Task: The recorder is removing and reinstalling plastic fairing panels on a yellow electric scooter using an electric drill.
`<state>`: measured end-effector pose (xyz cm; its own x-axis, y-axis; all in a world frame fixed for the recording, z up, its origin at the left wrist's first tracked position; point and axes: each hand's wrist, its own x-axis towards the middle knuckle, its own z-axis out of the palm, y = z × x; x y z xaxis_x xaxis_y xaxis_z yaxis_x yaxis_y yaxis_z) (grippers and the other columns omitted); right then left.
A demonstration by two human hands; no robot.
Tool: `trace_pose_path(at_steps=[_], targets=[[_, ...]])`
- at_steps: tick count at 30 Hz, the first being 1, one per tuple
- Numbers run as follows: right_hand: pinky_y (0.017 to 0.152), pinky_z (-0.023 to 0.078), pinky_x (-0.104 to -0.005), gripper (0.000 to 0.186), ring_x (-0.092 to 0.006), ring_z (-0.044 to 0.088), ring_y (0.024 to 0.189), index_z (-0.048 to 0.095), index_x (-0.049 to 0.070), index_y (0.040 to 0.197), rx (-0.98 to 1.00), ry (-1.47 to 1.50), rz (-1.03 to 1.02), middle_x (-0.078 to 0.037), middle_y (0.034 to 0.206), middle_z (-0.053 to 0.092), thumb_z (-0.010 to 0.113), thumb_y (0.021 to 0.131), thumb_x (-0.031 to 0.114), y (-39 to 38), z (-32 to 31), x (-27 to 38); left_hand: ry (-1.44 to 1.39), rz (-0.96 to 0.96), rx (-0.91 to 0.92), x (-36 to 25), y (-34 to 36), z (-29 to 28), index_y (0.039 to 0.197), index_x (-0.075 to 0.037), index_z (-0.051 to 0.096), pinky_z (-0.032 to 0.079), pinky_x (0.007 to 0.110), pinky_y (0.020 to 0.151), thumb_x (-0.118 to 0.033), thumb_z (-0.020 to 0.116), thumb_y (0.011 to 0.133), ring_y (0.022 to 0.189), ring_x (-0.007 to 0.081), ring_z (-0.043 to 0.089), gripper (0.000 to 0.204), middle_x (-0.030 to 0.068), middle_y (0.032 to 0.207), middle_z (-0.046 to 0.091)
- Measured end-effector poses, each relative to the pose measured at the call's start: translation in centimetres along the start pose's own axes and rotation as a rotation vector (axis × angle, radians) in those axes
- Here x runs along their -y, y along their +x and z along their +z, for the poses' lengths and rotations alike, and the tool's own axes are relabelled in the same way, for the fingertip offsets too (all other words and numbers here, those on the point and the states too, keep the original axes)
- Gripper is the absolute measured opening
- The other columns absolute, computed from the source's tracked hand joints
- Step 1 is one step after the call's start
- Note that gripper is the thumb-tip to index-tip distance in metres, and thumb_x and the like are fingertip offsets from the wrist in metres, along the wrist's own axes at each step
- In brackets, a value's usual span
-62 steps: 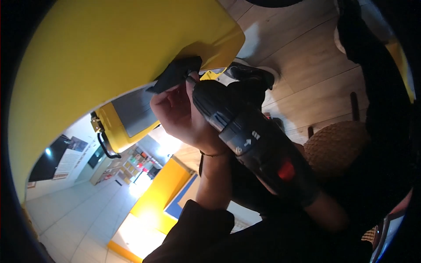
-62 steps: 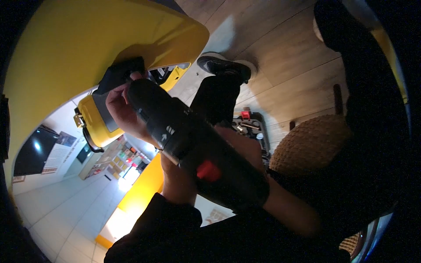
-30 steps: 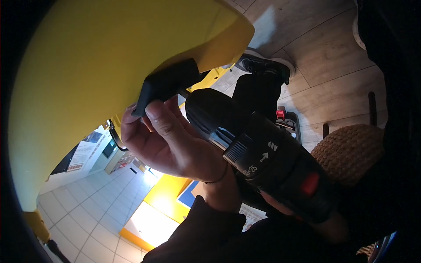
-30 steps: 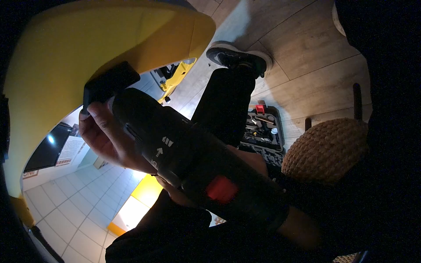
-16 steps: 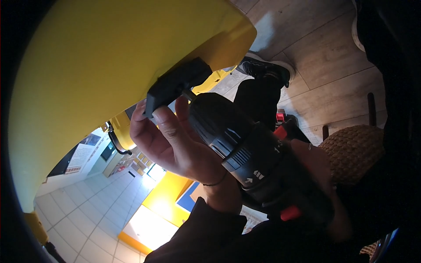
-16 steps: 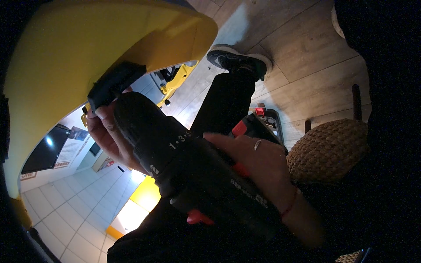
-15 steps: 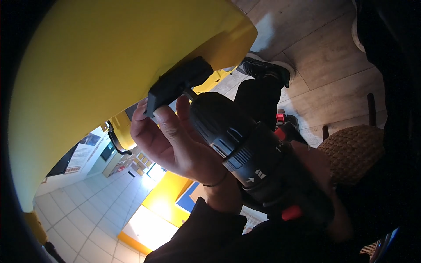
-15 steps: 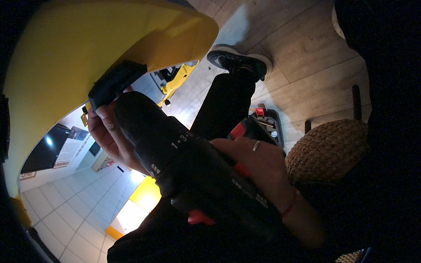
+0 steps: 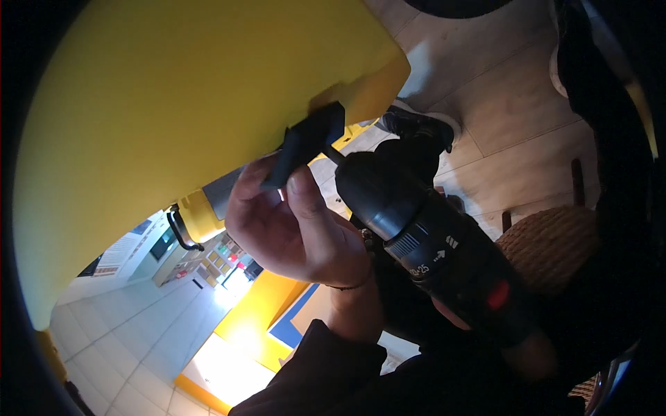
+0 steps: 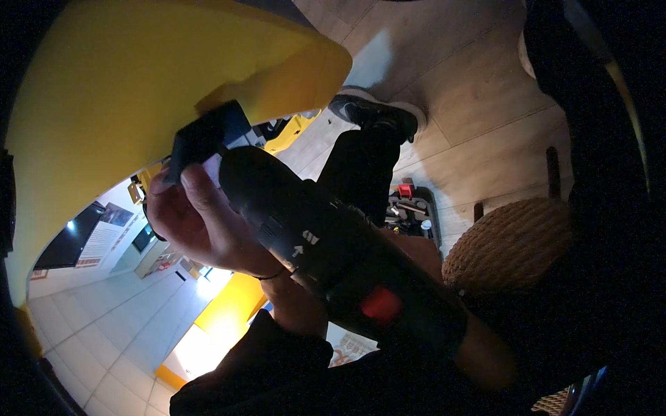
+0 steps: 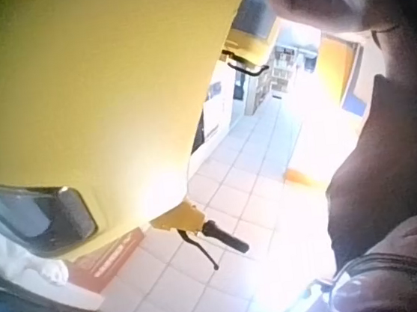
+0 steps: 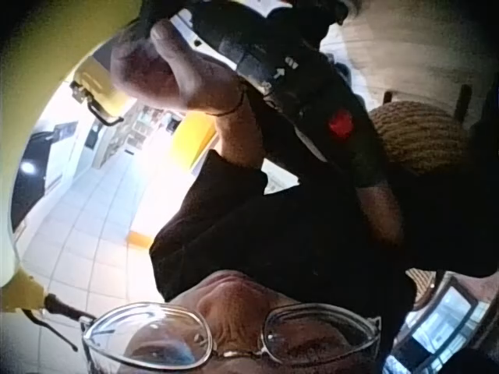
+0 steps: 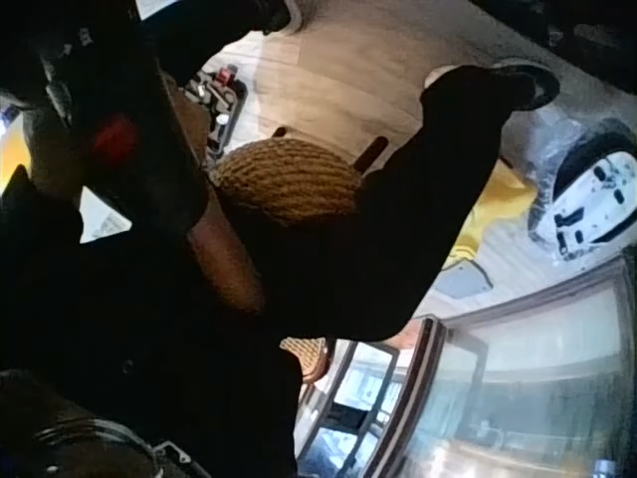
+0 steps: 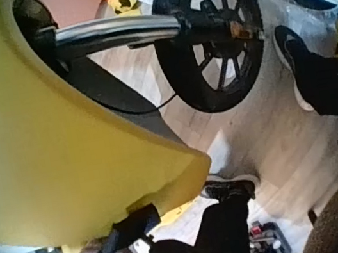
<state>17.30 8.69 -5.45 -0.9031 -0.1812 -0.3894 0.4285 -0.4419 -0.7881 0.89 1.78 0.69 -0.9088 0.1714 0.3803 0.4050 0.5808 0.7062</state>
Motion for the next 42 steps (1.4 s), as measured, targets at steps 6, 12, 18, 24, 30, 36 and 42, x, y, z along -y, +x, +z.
trace_pose_path(at_steps=[6,12,18,24,30,36,42], targets=[[0.072,0.053,-0.0347,0.048,-0.0231,0.064,0.082,0.051,0.004,0.112,-0.019,0.081,0.051,-0.014,0.095,0.061,0.065,0.077,0.034,-0.8,-0.2,-0.6,-0.091,0.051,0.024,0.1,0.0,0.1,0.105,0.004,0.043,0.050,0.032,0.080,0.001,0.061,0.080,0.090,0.0210,0.057,0.031,0.0212,0.099,0.054],[0.072,0.053,-0.0354,0.048,-0.0233,0.064,0.084,0.050,0.004,0.114,-0.027,0.159,0.128,-0.015,0.098,0.061,0.063,0.079,0.035,-1.4,0.0,-0.4,0.064,0.230,0.090,0.7,0.3,-0.3,0.103,0.006,0.044,0.052,0.030,0.076,0.005,0.055,0.080,0.084,0.0220,0.060,0.026,0.0200,0.091,0.058],[0.072,0.054,-0.0362,0.049,-0.0235,0.063,0.085,0.049,0.004,0.115,-0.052,0.197,0.213,-0.016,0.100,0.060,0.060,0.081,0.036,-2.8,-0.4,-0.1,0.080,0.279,0.195,0.4,-0.1,-0.6,0.098,0.005,0.042,0.052,0.033,0.075,-0.003,0.059,0.080,0.083,0.0239,0.060,0.026,0.0233,0.092,0.056],[0.072,0.054,-0.0369,0.049,-0.0237,0.063,0.087,0.048,0.003,0.117,-0.064,0.216,0.318,-0.017,0.102,0.059,0.057,0.083,0.038,-4.9,-1.1,-0.1,-0.012,0.234,0.227,-0.6,-0.7,-0.6,0.094,0.001,0.043,0.051,0.035,0.077,-0.006,0.065,0.077,0.084,0.0253,0.060,0.029,0.0204,0.091,0.056],[0.072,0.055,-0.0377,0.050,-0.0238,0.062,0.089,0.047,0.003,0.118,-0.072,0.327,0.516,-0.018,0.104,0.058,0.055,0.085,0.039,-6.1,-1.7,1.3,-0.049,0.197,0.190,-1.9,-0.3,-1.1,0.099,-0.003,0.040,0.049,0.034,0.081,0.005,0.061,0.074,0.090,0.0232,0.055,0.034,0.0181,0.100,0.050],[0.075,0.054,-0.0337,0.048,-0.0208,0.059,0.094,0.045,0.007,0.121,-0.067,-0.027,0.375,-0.013,0.106,0.056,0.054,0.085,0.038,-6.5,-1.4,5.6,-0.057,0.296,0.047,-2.2,0.0,-1.1,0.094,-0.001,0.049,0.046,0.035,0.080,0.008,0.063,0.068,0.088,0.0292,0.058,0.031,0.0169,0.094,0.061],[0.077,0.051,-0.0322,0.038,-0.0205,0.059,0.095,0.048,0.008,0.119,0.020,-0.401,-0.013,-0.010,0.110,0.055,0.058,0.085,0.023,-7.8,-1.1,10.3,-0.107,0.263,0.167,-4.4,0.9,-3.6,0.096,0.001,0.049,0.044,0.039,0.087,0.011,0.059,0.069,0.095,0.0324,0.058,0.031,0.0200,0.096,0.062]])
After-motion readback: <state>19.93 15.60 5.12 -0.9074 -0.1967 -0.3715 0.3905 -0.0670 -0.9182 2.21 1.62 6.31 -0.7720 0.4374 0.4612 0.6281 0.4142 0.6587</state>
